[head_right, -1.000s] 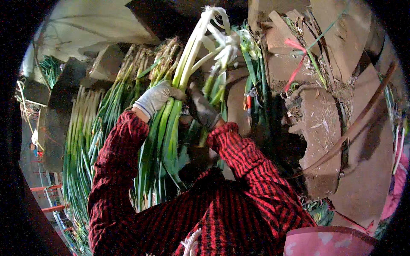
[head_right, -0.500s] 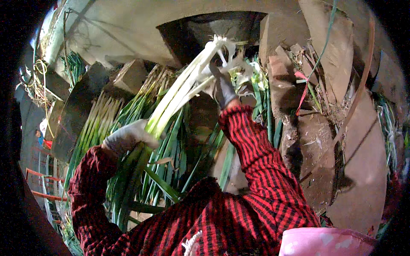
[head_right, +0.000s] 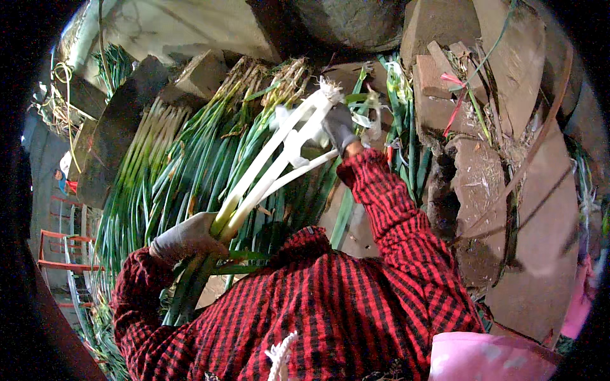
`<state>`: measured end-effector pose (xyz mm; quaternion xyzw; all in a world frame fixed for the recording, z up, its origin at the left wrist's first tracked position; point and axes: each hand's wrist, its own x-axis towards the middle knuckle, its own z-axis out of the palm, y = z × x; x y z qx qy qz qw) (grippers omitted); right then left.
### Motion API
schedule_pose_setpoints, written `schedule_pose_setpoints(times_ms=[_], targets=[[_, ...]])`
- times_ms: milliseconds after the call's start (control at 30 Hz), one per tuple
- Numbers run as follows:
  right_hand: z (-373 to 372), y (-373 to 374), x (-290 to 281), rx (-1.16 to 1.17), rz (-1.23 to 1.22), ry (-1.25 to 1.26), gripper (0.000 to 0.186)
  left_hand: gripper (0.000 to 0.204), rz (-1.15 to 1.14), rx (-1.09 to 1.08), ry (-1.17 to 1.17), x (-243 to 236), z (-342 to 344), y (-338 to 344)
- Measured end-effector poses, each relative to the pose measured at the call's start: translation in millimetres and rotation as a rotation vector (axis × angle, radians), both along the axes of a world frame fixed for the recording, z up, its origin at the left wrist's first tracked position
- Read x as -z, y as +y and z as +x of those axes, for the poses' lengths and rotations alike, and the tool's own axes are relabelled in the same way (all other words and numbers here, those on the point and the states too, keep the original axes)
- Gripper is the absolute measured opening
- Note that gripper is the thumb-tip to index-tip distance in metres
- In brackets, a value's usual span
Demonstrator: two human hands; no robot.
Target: The person trims the ends of scallions using shears, bundles them together, and moves the bundles aside.
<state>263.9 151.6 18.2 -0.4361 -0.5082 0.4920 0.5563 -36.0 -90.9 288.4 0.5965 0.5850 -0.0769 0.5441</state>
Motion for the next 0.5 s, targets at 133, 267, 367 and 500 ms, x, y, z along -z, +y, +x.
schedule_pose_setpoints(times_ms=[133, 267, 367, 500], targets=[[67.1, 42.3, -18.2, 0.272, -0.018, -0.329, 0.039, 0.037, 0.029, -0.123, -0.183, 11.5, -18.7, -16.8], [155.9, 64.8, -42.8, 0.494, -0.126, -1.023, 0.039, 0.032, 0.002, -0.177, -0.089, 8.1, -36.4, -31.5], [199.4, 46.7, -67.6, 0.578, -0.257, -1.727, 0.041, 0.041, -0.064, -0.2, -0.162, 15.5, -55.5, -35.1], [117.6, 0.3, -81.0, 0.329, 0.113, -1.61, 0.048, 0.04, -0.035, -0.265, -0.241, 23.4, -55.2, -28.3]])
